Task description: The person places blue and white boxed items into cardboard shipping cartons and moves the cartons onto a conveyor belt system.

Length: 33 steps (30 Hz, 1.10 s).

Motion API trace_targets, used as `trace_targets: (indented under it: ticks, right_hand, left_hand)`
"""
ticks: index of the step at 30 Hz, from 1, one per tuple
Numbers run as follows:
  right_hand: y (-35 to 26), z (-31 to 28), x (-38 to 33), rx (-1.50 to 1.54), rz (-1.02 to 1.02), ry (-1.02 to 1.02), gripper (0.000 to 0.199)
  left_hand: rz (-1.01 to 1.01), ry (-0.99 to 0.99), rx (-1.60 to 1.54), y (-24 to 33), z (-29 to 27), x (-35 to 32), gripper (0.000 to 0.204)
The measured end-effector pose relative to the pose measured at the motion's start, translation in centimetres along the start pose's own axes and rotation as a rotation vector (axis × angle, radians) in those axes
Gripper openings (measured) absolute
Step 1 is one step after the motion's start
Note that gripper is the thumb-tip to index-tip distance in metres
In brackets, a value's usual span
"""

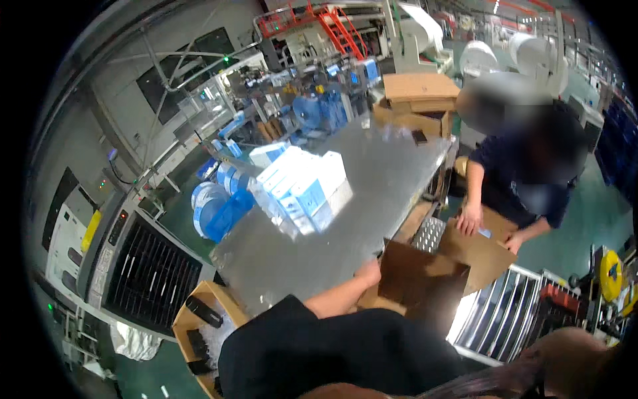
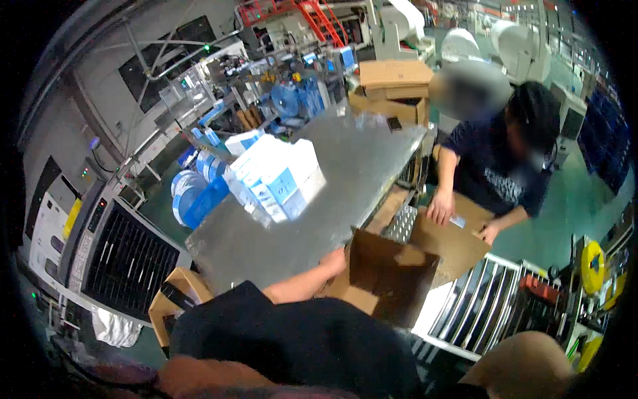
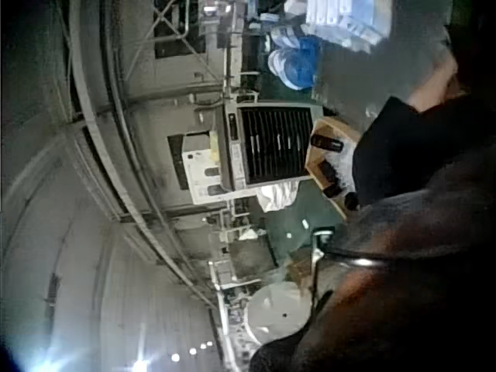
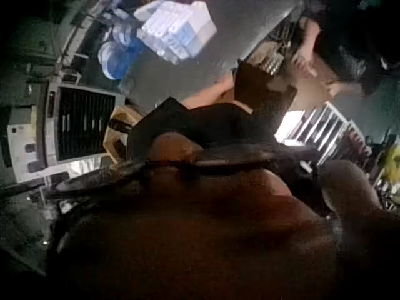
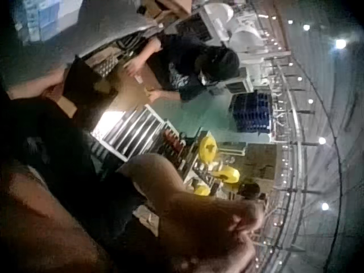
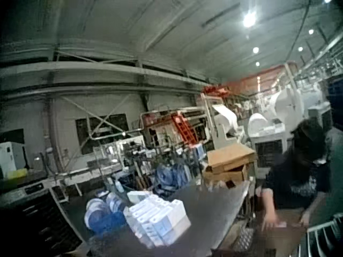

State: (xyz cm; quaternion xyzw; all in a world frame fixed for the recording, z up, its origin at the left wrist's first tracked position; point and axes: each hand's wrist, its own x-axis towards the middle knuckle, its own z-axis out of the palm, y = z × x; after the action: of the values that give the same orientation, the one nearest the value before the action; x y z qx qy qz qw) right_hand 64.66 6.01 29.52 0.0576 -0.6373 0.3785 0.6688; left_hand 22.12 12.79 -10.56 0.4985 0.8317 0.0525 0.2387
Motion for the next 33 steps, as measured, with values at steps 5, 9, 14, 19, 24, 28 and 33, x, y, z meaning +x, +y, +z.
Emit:
trace_targets:
  ticks: [5,9,14,19,24,28,33]
  right_hand:
    - [1.6,0.9,0.2,0.003,0.002,0.015,0.024]
    - [2.1,1.5,0.4,0.080,0.031,0.024,0.024]
    - [1.9,1.5,0.6,0.109,0.047,0.025,0.024]
    - [2.1,2.7,0.8,0.126,0.047,0.094,0.024]
    - [3.5,5.0,1.5,0.139,0.058,0.047,0.026]
    - [3.3,4.7,1.4,0.034,-0.062,0.005,0.025]
    - [3.1,4.6,1.2,-0.038,-0.180,-0.051,0.025]
  left_hand:
    - [-0.042,-0.041,-0.074,0.4,1.3,2.0,0.034]
    - [-0.014,-0.039,-0.075,-1.7,2.2,2.1,0.034]
    - [-0.074,-0.047,0.007,-0.4,2.3,1.0,0.035]
    - [-0.012,-0.007,-0.098,0.9,1.4,1.7,0.034]
    - [-0.054,0.018,-0.090,-0.2,1.4,1.4,0.036]
    - [-0.027,-0.005,-0.044,0.2,0.8,2.7,0.034]
    - [-0.009,-0.032,0.060,0.2,1.9,1.6,0.033]
